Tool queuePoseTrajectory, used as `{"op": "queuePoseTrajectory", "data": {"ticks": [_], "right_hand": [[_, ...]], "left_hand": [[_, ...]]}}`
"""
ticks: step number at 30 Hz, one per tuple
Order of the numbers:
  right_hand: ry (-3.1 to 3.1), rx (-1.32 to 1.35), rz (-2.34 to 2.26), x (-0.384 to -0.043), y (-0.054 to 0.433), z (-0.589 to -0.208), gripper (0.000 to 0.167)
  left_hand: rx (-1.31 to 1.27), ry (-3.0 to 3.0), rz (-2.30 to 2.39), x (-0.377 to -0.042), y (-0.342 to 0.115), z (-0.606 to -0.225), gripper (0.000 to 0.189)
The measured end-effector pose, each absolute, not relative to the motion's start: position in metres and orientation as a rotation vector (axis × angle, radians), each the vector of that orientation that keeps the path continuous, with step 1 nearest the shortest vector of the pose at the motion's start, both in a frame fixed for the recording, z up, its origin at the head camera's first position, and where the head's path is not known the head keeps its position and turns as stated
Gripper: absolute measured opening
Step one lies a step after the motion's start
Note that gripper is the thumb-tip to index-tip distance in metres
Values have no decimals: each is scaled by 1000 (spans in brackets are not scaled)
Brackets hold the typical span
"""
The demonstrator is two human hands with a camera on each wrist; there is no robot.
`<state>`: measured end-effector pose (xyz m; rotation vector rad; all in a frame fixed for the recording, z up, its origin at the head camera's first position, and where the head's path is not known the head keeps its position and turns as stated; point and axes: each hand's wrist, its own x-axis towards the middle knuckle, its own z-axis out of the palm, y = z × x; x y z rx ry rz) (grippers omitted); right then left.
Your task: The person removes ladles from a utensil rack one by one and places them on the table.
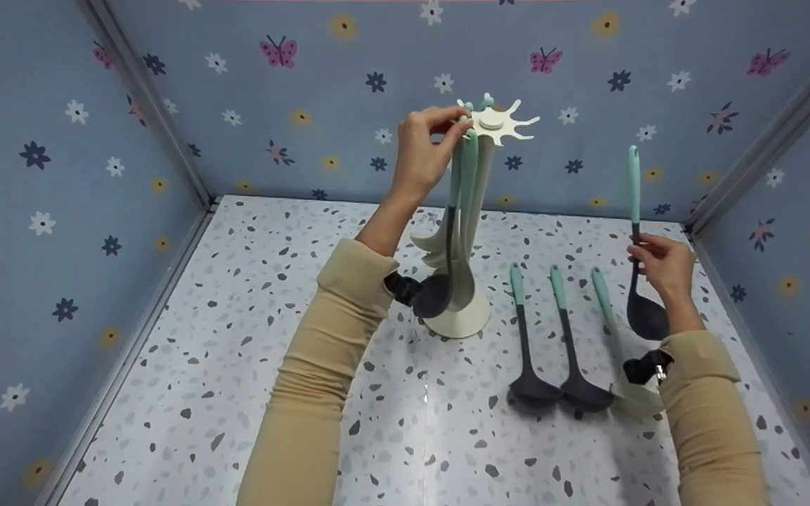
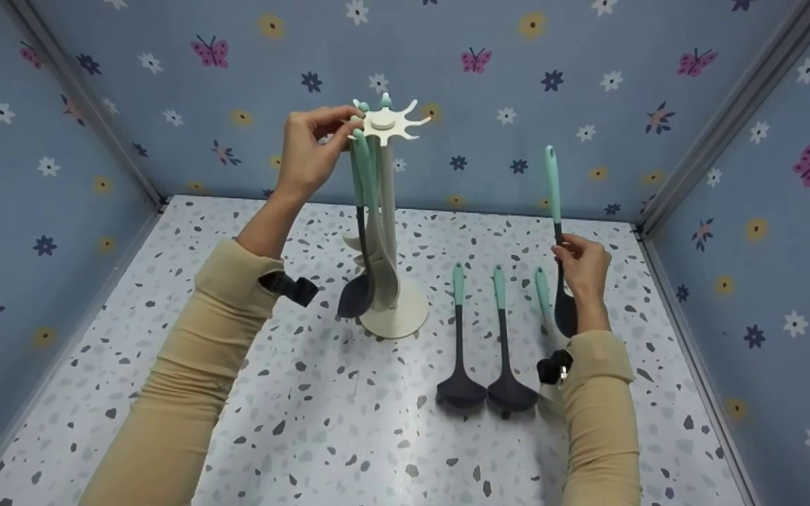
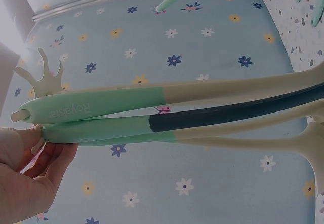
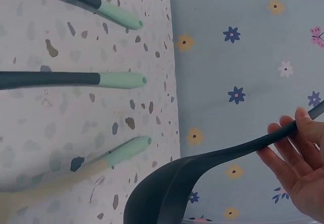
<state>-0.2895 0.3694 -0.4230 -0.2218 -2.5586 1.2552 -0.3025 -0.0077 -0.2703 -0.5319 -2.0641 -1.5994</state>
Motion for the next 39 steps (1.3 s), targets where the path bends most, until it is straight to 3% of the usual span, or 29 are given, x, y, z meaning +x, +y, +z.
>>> {"op": "queuePoseTrajectory", "data": {"ticks": [11, 16, 18, 23, 28, 39], "right_hand": [[-2697, -406, 1145, -276, 406, -446, 38], [-2680, -445, 1099, -329, 491, -543, 44], [-2679, -433, 1156, -328, 502, -550, 42], [-2774, -576, 1093, -296, 470, -514, 35], [-2885, -595, 909, -285, 467, -513, 39], [-2949, -595, 978, -246, 444, -491, 36]], "left_hand": [[-539, -2058, -1605, -303, -6, -270, 18], [-544, -2022, -1603, -303, -6, -271, 17], [-540, -2022, -1605, -303, -7, -271, 17], [-519, -2053, -1621, -303, -7, -270, 18], [-512, -2072, -1620, -302, -7, -269, 19], [-564, -2066, -1568, -301, -9, -270, 19]]}}
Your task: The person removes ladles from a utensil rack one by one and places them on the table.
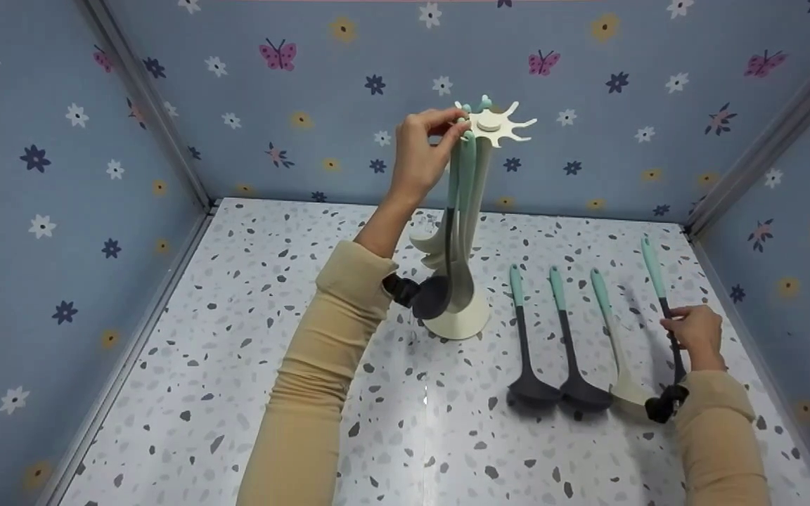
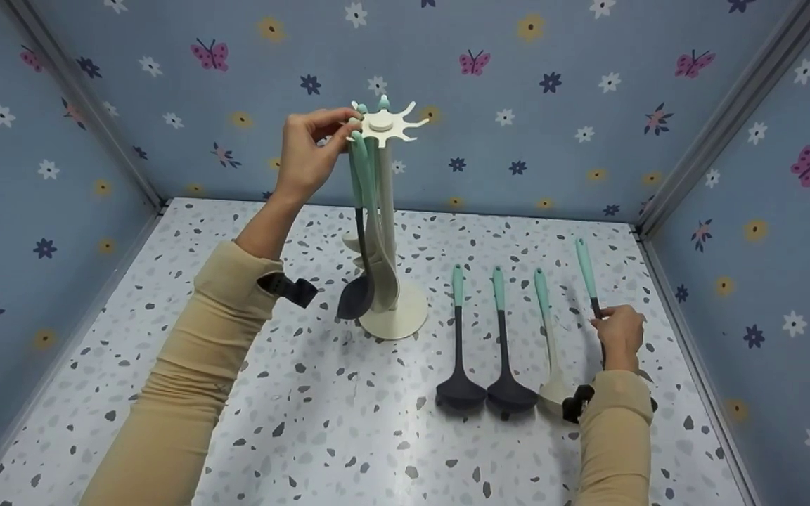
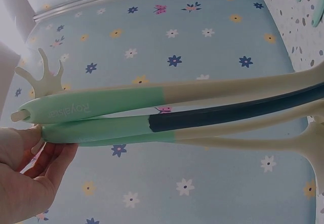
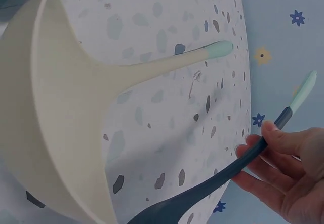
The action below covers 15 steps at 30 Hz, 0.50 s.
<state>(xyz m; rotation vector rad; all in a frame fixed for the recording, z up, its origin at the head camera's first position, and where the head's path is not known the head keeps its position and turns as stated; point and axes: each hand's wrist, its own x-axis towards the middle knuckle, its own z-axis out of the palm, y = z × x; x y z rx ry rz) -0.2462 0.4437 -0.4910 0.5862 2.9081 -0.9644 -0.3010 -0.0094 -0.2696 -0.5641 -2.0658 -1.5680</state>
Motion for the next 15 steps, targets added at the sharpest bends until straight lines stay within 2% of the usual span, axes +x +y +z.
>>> {"op": "queuePoseTrajectory", "data": {"ticks": [15], "right_hand": [[2812, 631, -916, -237, 448, -504, 35]], "left_hand": [[-551, -2050, -1592, -302, -9, -271, 18]]}}
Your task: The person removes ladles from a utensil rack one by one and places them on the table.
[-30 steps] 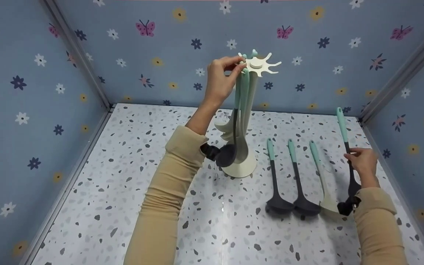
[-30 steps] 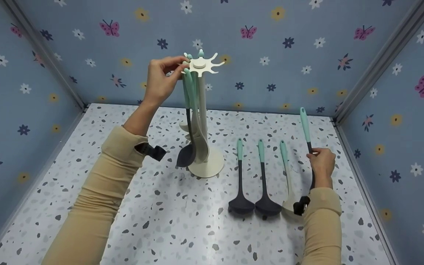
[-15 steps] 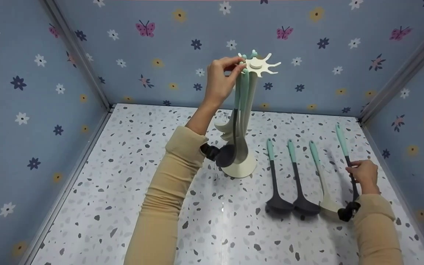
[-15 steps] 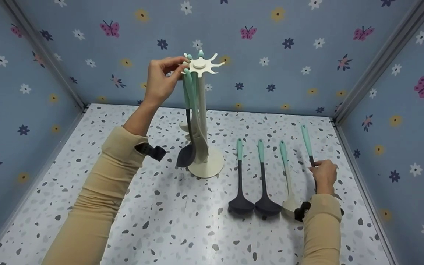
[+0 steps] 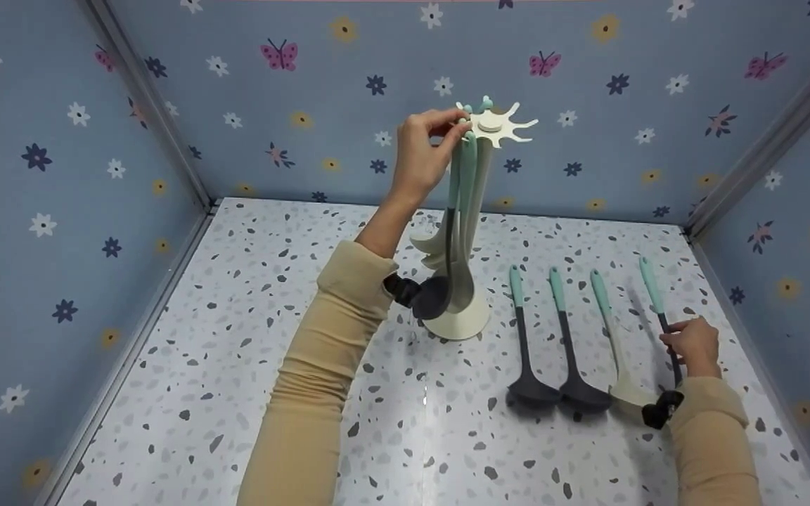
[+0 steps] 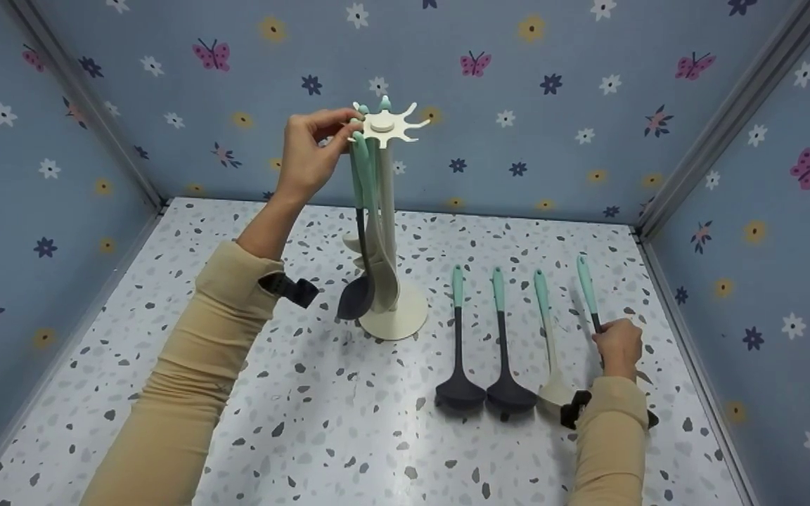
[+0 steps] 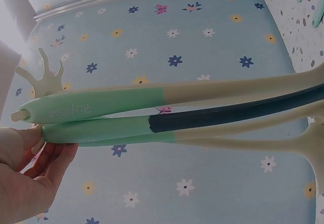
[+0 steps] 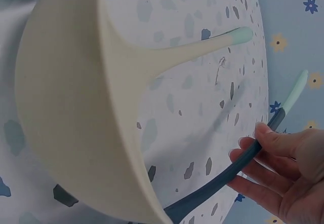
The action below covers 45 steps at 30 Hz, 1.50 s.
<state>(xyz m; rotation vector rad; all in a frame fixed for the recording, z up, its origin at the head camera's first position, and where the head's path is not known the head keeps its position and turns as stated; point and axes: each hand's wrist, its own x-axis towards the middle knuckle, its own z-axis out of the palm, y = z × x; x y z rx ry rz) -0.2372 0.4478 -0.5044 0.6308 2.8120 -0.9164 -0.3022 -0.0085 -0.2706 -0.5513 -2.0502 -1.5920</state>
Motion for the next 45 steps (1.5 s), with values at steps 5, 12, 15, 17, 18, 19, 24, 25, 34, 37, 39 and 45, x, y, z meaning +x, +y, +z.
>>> {"op": "queuePoseTrajectory", "data": {"ticks": [5, 12, 15, 17, 18, 19, 24, 25, 34, 37, 39, 45], "right_hand": [[2747, 645, -905, -236, 449, -509, 36], [2740, 639, -869, -237, 447, -515, 35], [2753, 616, -837, -237, 446, -516, 34], [2772, 611, -790, -238, 445, -516, 33], [2783, 611, -760, -238, 445, -516, 33], [2798, 605, -729, -238, 445, -516, 32], [2829, 604, -625, -240, 446, -519, 29], [2833, 595, -613, -240, 446, -519, 29], [2836, 519, -542, -243, 445, -525, 28], [2837, 501, -532, -243, 446, -528, 26], [2843, 492, -519, -244, 446, -529, 24], [2875, 475, -499, -247, 446, -532, 21]], "left_hand": [[-536, -2054, -1615, -302, -8, -269, 19], [-560, -2060, -1577, -302, -9, -271, 19], [-567, -2065, -1570, -303, -9, -271, 19], [-567, -2063, -1585, -303, -9, -271, 20], [-566, -2062, -1592, -302, -9, -271, 20], [-563, -2061, -1597, -302, -9, -270, 20], [-547, -2068, -1601, -279, -9, -255, 19], [-547, -2069, -1598, -275, -8, -252, 19], [-571, -2062, -1595, -301, -8, -270, 21], [-571, -2068, -1591, -303, -8, -271, 20], [-570, -2071, -1579, -303, -8, -271, 20], [-570, -2063, -1565, -304, -9, -271, 20]]}}
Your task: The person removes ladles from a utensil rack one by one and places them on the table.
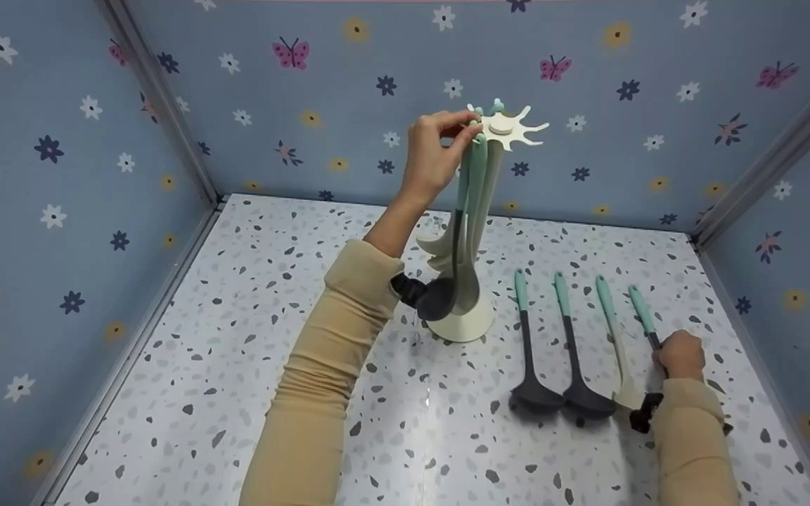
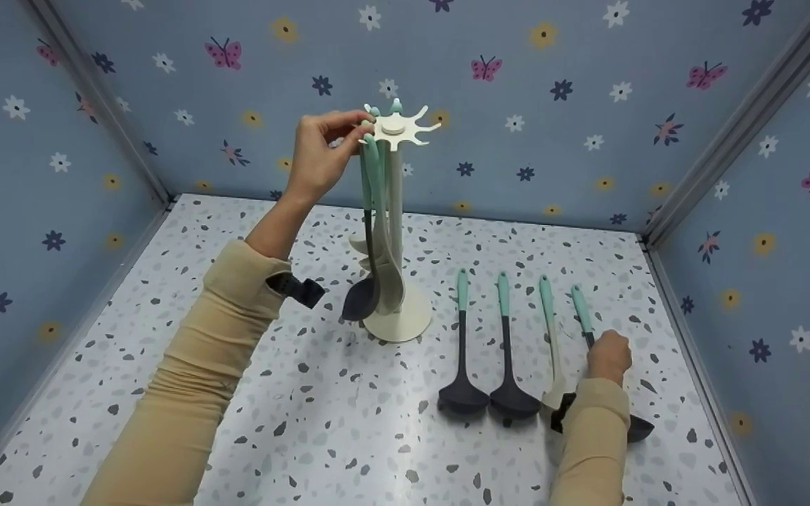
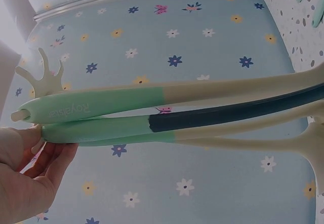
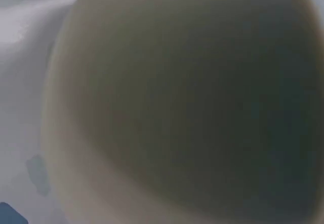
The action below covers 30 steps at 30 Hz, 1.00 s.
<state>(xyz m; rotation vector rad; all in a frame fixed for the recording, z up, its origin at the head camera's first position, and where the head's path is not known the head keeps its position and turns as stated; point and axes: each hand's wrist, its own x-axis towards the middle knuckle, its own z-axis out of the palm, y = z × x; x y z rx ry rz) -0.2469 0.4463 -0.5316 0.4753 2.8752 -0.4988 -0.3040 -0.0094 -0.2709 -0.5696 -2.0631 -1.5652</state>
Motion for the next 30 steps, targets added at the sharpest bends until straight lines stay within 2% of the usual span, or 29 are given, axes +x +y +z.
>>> {"op": "queuePoseTrajectory", "data": {"ticks": [6, 11, 20, 30], "right_hand": [[2868, 482, -495, -247, 446, -532, 20], [2868, 463, -497, -245, 445, -530, 17], [2905, 410, -533, -244, 436, -523, 40], [3095, 320, -804, -248, 403, -504, 37]], "left_hand": [[-570, -2073, -1602, -301, -9, -268, 20], [-552, -2082, -1613, -283, -9, -256, 19], [-537, -2087, -1618, -271, -9, -246, 19], [-542, -2073, -1596, -271, -10, -248, 18]]}}
